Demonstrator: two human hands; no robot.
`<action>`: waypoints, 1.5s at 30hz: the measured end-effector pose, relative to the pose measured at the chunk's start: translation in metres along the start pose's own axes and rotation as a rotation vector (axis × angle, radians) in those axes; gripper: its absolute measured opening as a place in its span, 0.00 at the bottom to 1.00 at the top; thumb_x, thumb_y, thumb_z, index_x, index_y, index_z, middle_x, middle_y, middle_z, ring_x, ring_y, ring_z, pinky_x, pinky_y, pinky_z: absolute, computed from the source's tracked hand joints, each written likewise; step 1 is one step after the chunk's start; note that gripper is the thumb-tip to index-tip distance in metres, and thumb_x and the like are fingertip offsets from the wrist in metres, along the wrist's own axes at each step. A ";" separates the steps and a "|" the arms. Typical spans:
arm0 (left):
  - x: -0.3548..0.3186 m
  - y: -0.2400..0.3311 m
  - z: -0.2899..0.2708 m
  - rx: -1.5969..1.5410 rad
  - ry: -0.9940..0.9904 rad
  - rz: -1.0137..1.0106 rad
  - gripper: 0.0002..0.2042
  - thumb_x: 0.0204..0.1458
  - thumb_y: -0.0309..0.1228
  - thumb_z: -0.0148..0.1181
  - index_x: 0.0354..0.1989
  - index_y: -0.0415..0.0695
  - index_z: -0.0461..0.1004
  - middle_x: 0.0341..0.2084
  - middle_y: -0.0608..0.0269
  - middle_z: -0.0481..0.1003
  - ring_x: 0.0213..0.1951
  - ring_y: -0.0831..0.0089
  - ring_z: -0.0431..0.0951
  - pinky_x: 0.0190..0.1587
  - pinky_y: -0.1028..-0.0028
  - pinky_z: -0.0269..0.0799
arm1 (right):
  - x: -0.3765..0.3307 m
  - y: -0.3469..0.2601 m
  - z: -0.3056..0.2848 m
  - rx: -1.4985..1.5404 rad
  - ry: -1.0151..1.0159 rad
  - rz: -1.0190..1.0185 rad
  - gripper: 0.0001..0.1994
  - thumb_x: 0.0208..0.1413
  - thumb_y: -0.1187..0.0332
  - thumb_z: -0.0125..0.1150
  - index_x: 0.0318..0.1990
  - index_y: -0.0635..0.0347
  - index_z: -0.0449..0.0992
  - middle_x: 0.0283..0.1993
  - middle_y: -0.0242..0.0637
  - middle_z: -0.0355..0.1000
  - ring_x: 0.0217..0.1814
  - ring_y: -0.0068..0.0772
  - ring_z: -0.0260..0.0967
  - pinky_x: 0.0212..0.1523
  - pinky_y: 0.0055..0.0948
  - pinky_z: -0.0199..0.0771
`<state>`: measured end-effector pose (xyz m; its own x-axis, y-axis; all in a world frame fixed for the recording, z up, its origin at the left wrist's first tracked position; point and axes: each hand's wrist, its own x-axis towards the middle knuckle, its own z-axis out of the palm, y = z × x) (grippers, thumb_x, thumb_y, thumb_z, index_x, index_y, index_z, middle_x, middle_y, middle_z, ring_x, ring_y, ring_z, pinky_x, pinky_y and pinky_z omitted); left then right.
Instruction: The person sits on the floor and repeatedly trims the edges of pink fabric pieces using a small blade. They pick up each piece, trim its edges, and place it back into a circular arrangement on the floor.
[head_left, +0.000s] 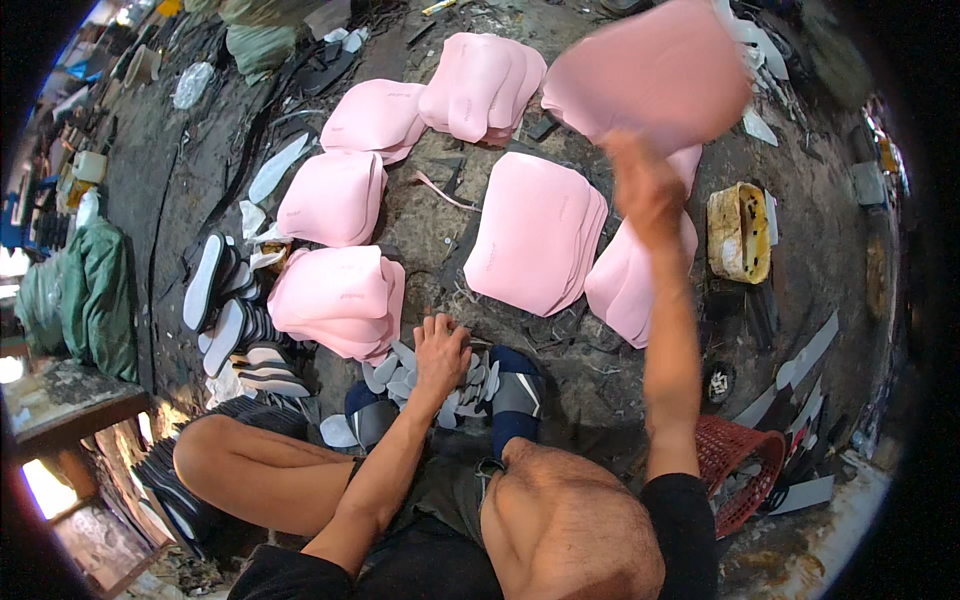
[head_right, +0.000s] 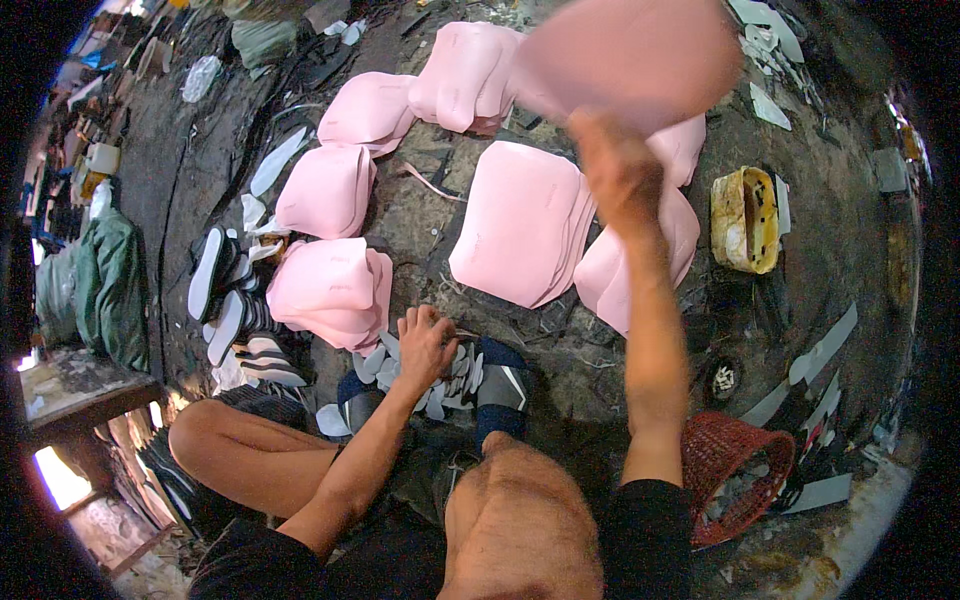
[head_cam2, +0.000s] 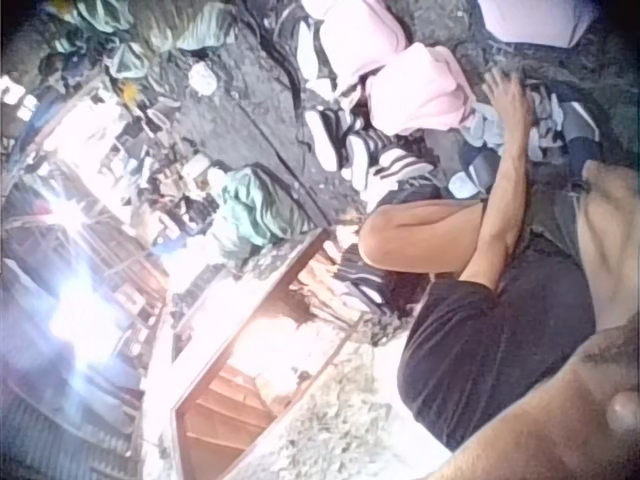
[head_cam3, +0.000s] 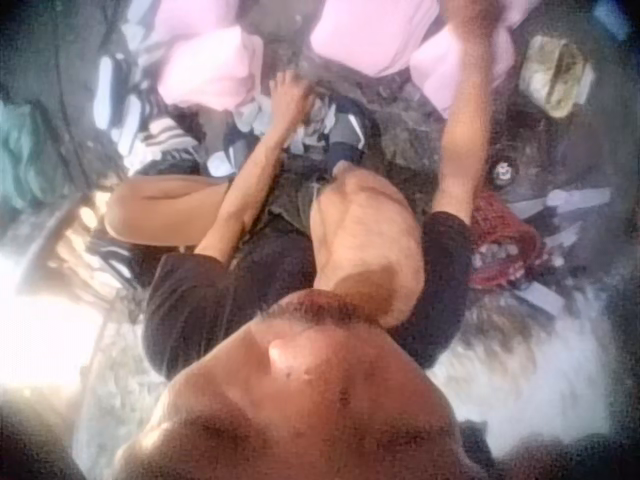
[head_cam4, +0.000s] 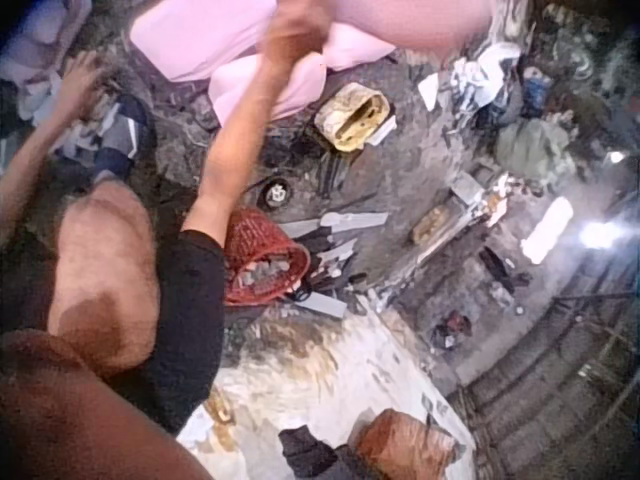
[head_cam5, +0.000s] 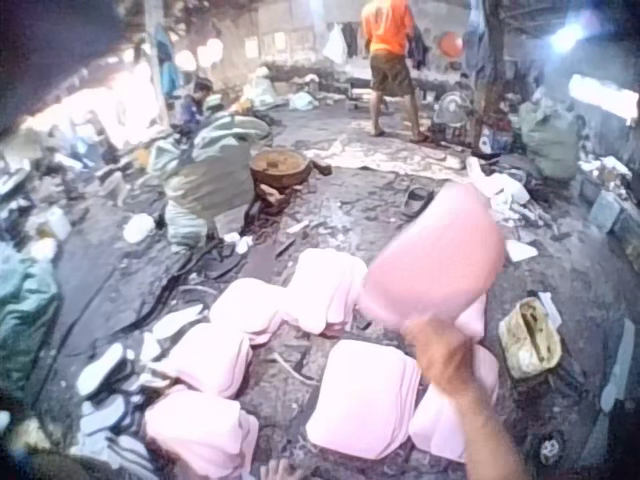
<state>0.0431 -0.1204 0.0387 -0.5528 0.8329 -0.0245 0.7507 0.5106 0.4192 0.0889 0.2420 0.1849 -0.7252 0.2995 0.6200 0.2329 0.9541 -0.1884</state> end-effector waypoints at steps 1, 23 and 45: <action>0.001 -0.002 -0.001 0.043 -0.009 -0.005 0.11 0.38 0.33 0.71 0.31 0.51 0.76 0.36 0.61 0.69 0.43 0.58 0.70 0.47 0.62 0.60 | -0.027 -0.008 0.029 0.042 -0.101 -0.021 0.09 0.59 0.75 0.52 0.45 0.55 0.76 0.39 0.42 0.77 0.37 0.47 0.76 0.36 0.42 0.75; 0.052 0.004 -0.018 -1.423 -0.131 -0.675 0.07 0.48 0.22 0.69 0.36 0.35 0.81 0.31 0.59 0.81 0.30 0.76 0.79 0.33 0.78 0.74 | -0.178 -0.051 0.068 0.042 -0.177 0.018 0.13 0.62 0.61 0.58 0.45 0.61 0.75 0.32 0.43 0.76 0.32 0.51 0.75 0.34 0.45 0.77; 0.115 -0.016 0.060 -0.022 0.068 0.342 0.30 0.33 0.34 0.67 0.54 0.60 0.78 0.52 0.59 0.71 0.57 0.57 0.66 0.60 0.56 0.57 | -0.156 -0.089 0.075 0.193 -0.374 0.198 0.11 0.56 0.64 0.62 0.44 0.56 0.77 0.42 0.40 0.78 0.54 0.42 0.72 0.56 0.50 0.66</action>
<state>-0.0110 -0.0205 -0.0252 -0.2940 0.9386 0.1806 0.8891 0.1993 0.4120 0.1331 0.1110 0.0480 -0.8712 0.4242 0.2471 0.2910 0.8516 -0.4361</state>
